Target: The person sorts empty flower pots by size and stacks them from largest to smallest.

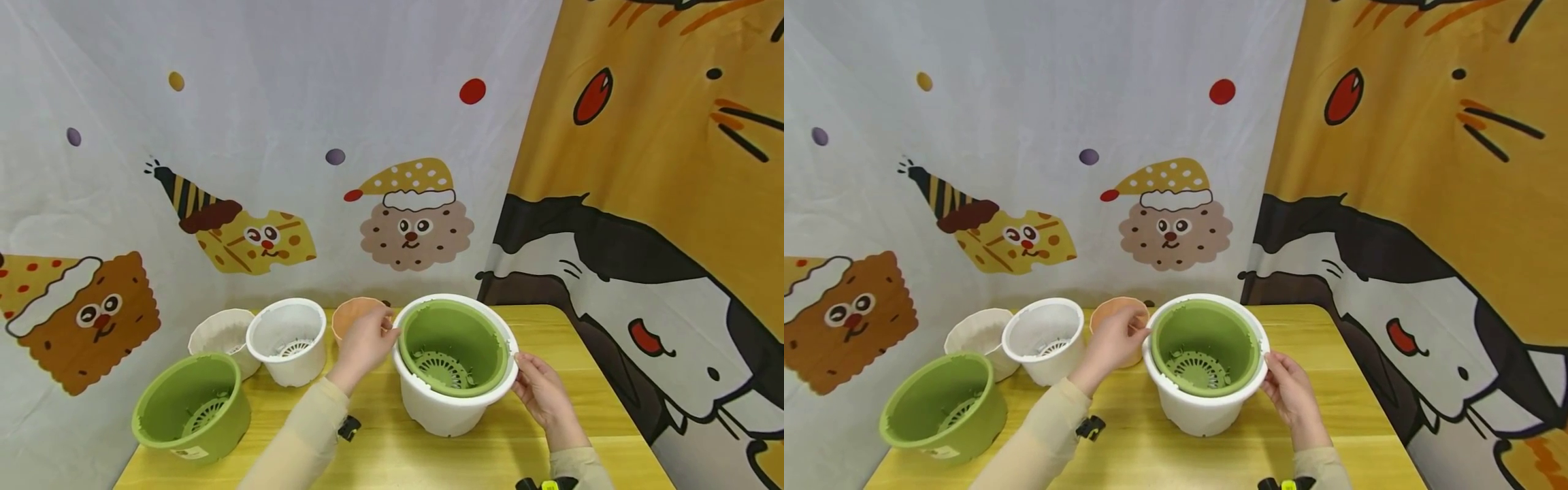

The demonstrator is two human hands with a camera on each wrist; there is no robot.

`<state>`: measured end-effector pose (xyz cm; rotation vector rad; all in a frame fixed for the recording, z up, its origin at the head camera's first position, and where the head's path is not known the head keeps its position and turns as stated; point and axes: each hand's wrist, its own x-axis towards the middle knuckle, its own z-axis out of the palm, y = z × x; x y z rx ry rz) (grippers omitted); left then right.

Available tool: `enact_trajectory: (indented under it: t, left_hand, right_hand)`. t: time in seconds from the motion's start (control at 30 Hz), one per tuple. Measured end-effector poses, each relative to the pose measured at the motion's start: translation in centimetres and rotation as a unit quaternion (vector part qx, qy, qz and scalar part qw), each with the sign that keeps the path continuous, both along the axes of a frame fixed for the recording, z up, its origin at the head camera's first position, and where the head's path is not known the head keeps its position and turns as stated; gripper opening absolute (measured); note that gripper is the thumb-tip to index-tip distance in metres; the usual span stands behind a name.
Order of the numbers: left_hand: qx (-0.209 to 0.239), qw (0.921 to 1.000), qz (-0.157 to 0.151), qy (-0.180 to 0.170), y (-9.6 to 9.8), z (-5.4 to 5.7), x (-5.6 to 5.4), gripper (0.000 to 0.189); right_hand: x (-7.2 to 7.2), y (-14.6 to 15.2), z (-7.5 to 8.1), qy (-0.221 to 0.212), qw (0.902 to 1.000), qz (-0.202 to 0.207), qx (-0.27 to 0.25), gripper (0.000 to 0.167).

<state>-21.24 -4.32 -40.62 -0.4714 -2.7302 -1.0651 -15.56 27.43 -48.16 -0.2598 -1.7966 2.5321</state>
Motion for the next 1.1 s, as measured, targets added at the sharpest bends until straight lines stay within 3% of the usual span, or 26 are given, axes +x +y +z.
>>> enact_trajectory:
  t: [0.2, 0.47, 0.67, 1.1]
  left_hand:
    - [0.021, 0.9996, 0.011, 0.013, -0.5, -0.1, 0.1, 0.033]
    - [0.053, 0.9984, 0.015, -0.012, -1.4, -0.3, 0.5, 0.035]
    - [0.083, 0.9964, 0.016, -0.005, -2.2, -1.2, 0.8, 0.041]
    - [0.148, 0.9862, 0.066, -0.032, -4.8, -3.8, 1.4, 0.044]
  right_hand:
    - [0.0, 0.0, 0.1, -0.007, 1.0000, -0.001, -0.001, 0.013]
    - [0.0, 0.0, 0.0, -0.006, 1.0000, -0.002, 0.000, 0.014]
    - [-0.1, 0.1, 0.0, -0.012, 0.9999, -0.003, 0.000, 0.014]
    - [-0.1, 0.1, 0.1, -0.013, 0.9999, -0.001, 0.002, 0.013]
